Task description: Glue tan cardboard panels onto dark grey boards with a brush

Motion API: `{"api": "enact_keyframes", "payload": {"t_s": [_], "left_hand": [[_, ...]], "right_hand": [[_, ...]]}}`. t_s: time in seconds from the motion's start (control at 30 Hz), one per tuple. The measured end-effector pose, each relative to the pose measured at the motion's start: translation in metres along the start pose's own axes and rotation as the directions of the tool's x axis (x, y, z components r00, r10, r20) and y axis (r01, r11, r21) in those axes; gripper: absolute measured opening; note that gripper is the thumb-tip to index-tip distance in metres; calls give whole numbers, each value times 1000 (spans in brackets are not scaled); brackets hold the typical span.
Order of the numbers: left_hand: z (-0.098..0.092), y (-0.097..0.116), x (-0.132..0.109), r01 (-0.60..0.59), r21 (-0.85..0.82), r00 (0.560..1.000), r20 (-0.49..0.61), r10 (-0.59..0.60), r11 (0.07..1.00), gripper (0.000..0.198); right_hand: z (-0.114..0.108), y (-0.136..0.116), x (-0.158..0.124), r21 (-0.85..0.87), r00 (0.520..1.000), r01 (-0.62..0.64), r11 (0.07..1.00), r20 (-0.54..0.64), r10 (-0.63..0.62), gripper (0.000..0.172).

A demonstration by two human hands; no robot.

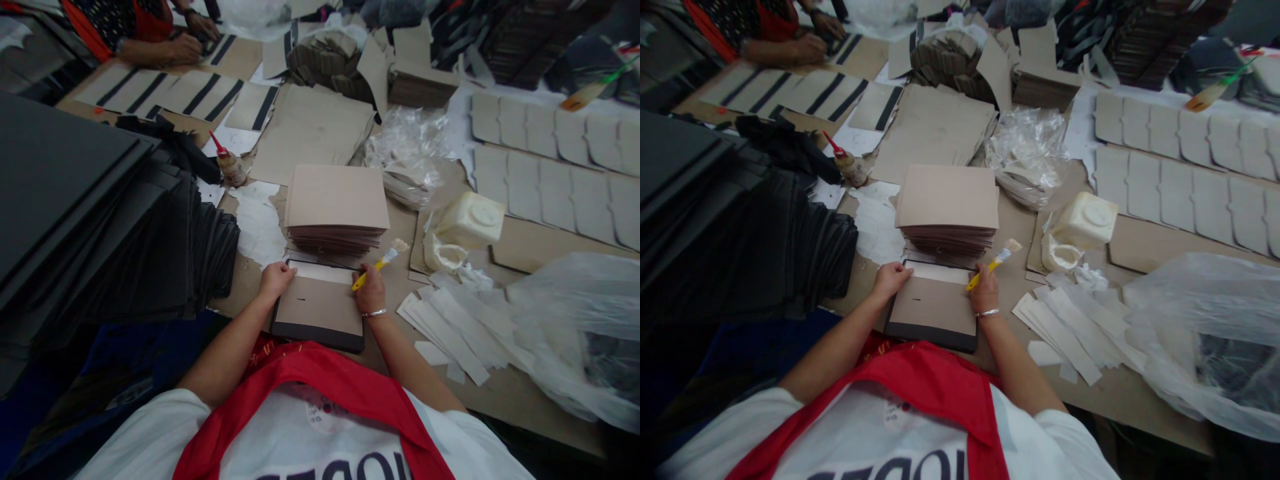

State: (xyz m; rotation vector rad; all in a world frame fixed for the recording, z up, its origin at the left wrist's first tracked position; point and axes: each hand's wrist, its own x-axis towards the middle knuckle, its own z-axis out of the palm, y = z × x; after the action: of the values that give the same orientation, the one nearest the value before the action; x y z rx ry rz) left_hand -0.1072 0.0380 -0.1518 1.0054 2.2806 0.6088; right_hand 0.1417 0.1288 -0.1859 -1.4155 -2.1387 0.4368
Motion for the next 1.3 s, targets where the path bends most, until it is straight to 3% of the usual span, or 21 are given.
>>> {"api": "enact_keyframes", "payload": {"t_s": [0.13, 0.23, 0.27, 0.33, 0.4, 0.47, 0.57, 0.8, 1.0, 1.17, 1.3], "left_hand": [[-8, 9, -7, -34, 198, 999, 25, 30, 980, 26], [-11, 18, -14, -221, 425, 961, -58, 270, 878, 36], [-10, 20, -16, -338, 483, 920, -13, 393, 808, 40], [-5, 25, -18, -593, 505, 789, 211, 577, 627, 45], [1, 28, -19, -755, 443, 651, 417, 634, 483, 46], [7, 28, -20, -790, 431, 610, 482, 629, 435, 48], [8, 19, -22, -783, 463, 615, 477, 628, 415, 50], [-6, -17, -37, -706, 529, 678, 312, 665, 471, 42], [-9, -10, -57, -644, 561, 738, 276, 615, 521, 31], [-5, -2, -55, -544, 542, 829, 228, 511, 641, 58], [-5, 12, -48, -540, 555, 839, 298, 455, 633, 54]], "right_hand": [[-2, -3, 1, -44, 999, -24, 999, 36, 26, 27], [-7, -8, 2, -142, 998, -63, 988, 13, 65, 33], [-9, -10, 1, -178, 997, -76, 981, -5, 76, 35], [-11, -15, -2, -233, 997, -77, 969, -23, 74, 34], [-11, -21, -8, -245, 1000, -15, 969, 11, 18, 29], [-10, -28, -16, -209, 988, 127, 970, 111, -105, 26], [-8, -35, -24, -145, 928, 317, 937, 252, -275, 28], [-12, -33, -23, -195, 890, 403, 894, 309, -334, 29], [-17, -34, -26, -243, 850, 464, 852, 394, -350, 29], [-27, -33, -29, -170, 851, 442, 881, 389, -352, 40], [-30, -37, -26, -219, 858, 402, 889, 428, -283, 43]]}}
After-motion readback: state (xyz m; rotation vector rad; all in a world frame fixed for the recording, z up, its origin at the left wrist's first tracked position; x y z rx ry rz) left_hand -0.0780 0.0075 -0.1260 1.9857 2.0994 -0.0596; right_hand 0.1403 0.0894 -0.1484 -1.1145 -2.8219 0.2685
